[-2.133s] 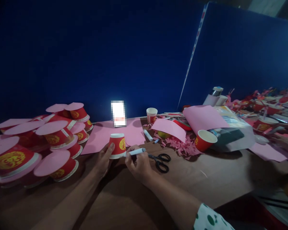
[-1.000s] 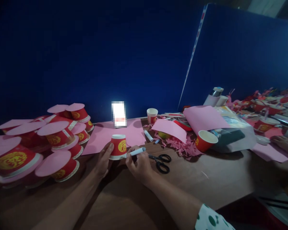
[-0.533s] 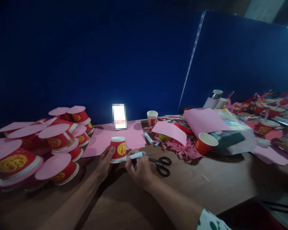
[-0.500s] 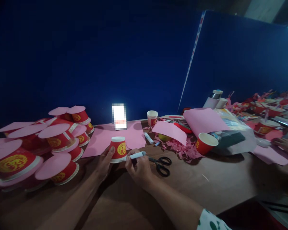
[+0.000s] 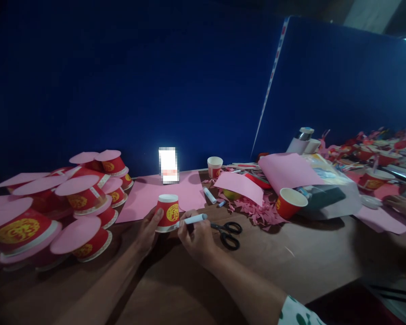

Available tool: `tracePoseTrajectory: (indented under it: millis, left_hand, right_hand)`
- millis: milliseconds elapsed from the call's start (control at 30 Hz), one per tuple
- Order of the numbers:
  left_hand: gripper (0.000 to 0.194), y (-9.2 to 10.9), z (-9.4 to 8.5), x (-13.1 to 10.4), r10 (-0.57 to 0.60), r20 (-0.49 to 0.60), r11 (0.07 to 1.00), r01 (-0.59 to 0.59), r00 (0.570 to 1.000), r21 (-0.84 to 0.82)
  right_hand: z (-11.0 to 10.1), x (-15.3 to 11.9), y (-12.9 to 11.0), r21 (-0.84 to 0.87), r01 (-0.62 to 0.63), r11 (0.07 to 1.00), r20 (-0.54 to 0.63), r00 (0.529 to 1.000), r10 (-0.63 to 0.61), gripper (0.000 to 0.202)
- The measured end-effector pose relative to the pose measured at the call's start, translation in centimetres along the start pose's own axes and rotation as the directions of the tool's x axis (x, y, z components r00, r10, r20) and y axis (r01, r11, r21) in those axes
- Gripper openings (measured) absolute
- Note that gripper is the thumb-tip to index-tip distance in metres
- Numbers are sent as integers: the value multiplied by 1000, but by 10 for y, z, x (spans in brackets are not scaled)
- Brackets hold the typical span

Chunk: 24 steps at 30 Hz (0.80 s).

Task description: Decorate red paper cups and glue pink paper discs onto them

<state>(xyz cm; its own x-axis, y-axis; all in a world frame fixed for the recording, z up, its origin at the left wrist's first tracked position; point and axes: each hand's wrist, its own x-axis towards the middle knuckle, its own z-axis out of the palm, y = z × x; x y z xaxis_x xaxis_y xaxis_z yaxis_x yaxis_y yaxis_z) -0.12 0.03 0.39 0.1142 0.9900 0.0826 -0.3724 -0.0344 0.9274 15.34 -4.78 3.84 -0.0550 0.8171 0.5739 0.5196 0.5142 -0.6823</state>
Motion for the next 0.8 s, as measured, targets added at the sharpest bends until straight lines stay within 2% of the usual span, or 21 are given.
tracePoseTrajectory:
  millis: [200, 500, 800]
  left_hand:
    - [26, 4, 3, -3, 16, -11, 1000, -16, 1000, 25]
    - [32, 7, 5, -2, 17, -26, 1000, -17, 1000, -12]
    - [37, 8, 7, -2, 31, -71, 992, -22, 997, 122]
  right_hand:
    - [1, 1, 3, -64, 10, 998, 37, 999, -8, 8]
    - [1, -2, 3, -70, -6, 998, 48, 999, 9, 10]
    - [1, -2, 3, -21, 0, 1000, 47, 999, 1, 10]
